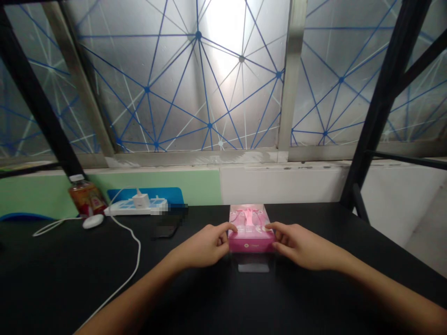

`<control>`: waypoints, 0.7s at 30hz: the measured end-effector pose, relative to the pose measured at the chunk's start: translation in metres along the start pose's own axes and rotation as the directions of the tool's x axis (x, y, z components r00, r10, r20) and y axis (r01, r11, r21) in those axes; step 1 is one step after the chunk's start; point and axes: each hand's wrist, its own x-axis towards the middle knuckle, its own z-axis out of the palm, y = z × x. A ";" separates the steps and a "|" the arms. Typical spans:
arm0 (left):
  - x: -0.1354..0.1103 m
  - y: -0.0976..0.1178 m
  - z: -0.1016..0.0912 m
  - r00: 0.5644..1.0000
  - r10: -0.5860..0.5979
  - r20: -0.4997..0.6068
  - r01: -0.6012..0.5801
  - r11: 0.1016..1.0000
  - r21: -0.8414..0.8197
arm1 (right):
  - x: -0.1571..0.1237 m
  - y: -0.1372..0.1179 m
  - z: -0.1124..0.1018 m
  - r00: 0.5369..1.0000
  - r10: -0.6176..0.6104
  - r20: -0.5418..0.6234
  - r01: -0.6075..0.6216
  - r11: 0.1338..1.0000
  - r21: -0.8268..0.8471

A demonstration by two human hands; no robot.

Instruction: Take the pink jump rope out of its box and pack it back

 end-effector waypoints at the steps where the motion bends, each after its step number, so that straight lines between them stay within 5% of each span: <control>1: 0.000 -0.001 0.000 1.000 0.007 -0.001 -0.007 1.000 -0.002 | 0.000 0.000 -0.001 0.999 -0.012 0.037 0.010 0.999 0.038; 5: 0.003 -0.004 0.006 0.998 0.000 -0.068 0.006 0.997 0.080 | 0.000 0.000 0.001 0.999 -0.023 -0.047 0.014 0.982 -0.187; 10: 0.003 -0.002 0.008 0.996 0.020 -0.086 -0.008 0.990 0.141 | 0.006 -0.004 0.015 0.960 -0.198 -0.199 0.052 0.822 -0.568; 15: 0.001 0.000 0.005 0.996 0.017 -0.086 -0.004 0.989 0.150 | 0.009 -0.001 0.022 0.913 -0.356 -0.199 0.166 0.770 -0.617; 21: 0.006 -0.002 0.009 0.996 0.016 -0.083 -0.004 0.990 0.142 | 0.006 -0.004 0.021 0.925 -0.381 -0.012 0.300 0.748 -0.592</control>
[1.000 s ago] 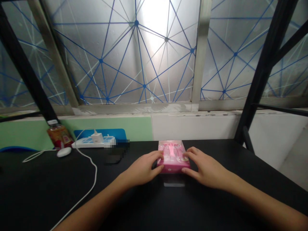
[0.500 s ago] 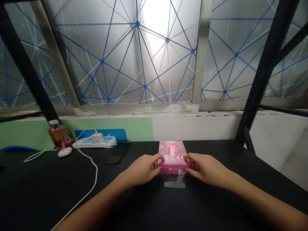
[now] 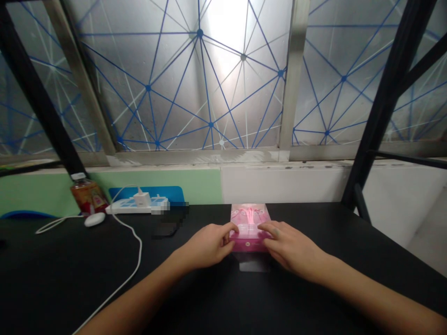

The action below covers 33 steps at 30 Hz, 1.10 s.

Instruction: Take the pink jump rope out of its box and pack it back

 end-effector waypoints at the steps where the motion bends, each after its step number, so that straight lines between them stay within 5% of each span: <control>1: 0.000 0.000 0.001 1.000 0.000 0.000 0.000 1.000 -0.001 | -0.001 -0.001 -0.002 1.000 0.002 0.022 -0.002 1.000 0.022; 10: 0.001 0.001 0.000 1.000 -0.012 0.003 0.012 1.000 0.020 | -0.005 -0.006 -0.011 0.987 0.050 0.151 -0.070 0.989 0.130; 19: 0.007 -0.001 0.003 1.000 0.018 0.008 -0.018 1.000 0.021 | -0.003 0.008 -0.008 0.997 0.080 -0.007 -0.076 0.968 0.240; 33: 0.003 -0.011 0.010 1.000 0.016 -0.027 -0.014 0.996 0.084 | 0.002 0.011 0.012 0.992 0.093 -0.086 -0.062 0.947 0.314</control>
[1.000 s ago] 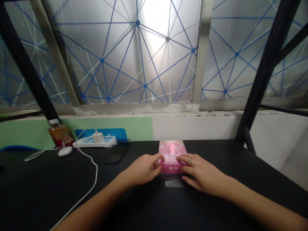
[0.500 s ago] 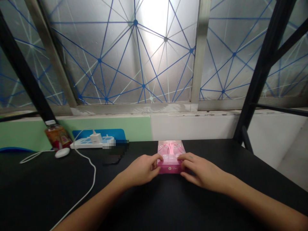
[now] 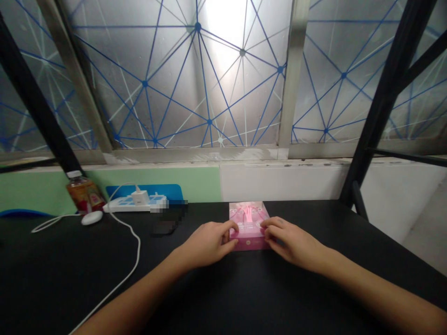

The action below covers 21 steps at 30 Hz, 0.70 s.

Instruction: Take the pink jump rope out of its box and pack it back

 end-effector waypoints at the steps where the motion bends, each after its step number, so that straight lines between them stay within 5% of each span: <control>1: -0.001 0.001 0.001 1.000 0.006 -0.025 -0.006 1.000 0.021 | -0.001 0.000 -0.001 1.000 -0.007 0.006 0.007 1.000 -0.005; 7: -0.002 0.006 0.000 0.990 0.044 -0.132 -0.045 0.999 0.000 | -0.007 0.000 -0.007 0.999 -0.029 0.029 0.030 0.998 -0.048; 21: 0.001 0.006 0.002 0.984 0.097 -0.146 -0.112 0.988 -0.103 | -0.005 -0.006 -0.009 0.998 0.057 -0.011 -0.058 0.997 -0.054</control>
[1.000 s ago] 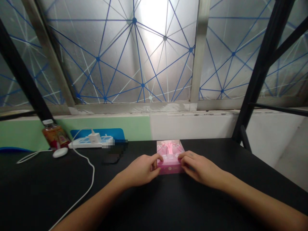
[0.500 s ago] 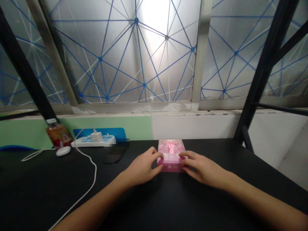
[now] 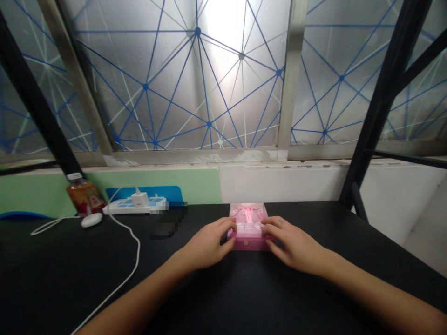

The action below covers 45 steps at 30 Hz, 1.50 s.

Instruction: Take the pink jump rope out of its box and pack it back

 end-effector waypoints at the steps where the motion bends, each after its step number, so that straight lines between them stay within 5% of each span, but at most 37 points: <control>1: 0.000 0.001 0.000 1.000 -0.005 -0.006 0.005 1.000 0.000 | 0.000 -0.001 0.000 1.000 0.010 -0.003 -0.010 1.000 0.014; 16: -0.001 0.006 -0.007 0.999 -0.036 0.018 0.037 0.996 -0.085 | 0.001 -0.004 -0.003 0.998 0.053 -0.017 -0.049 0.981 0.190; 26: 0.001 0.013 -0.007 0.999 -0.010 0.034 0.012 0.998 -0.064 | -0.001 -0.007 -0.004 0.995 0.087 0.049 -0.083 0.992 -0.091; 45: 0.002 0.016 -0.011 0.998 0.004 0.063 0.002 0.995 -0.095 | 0.004 -0.014 -0.017 0.982 0.017 0.188 0.038 0.957 -0.287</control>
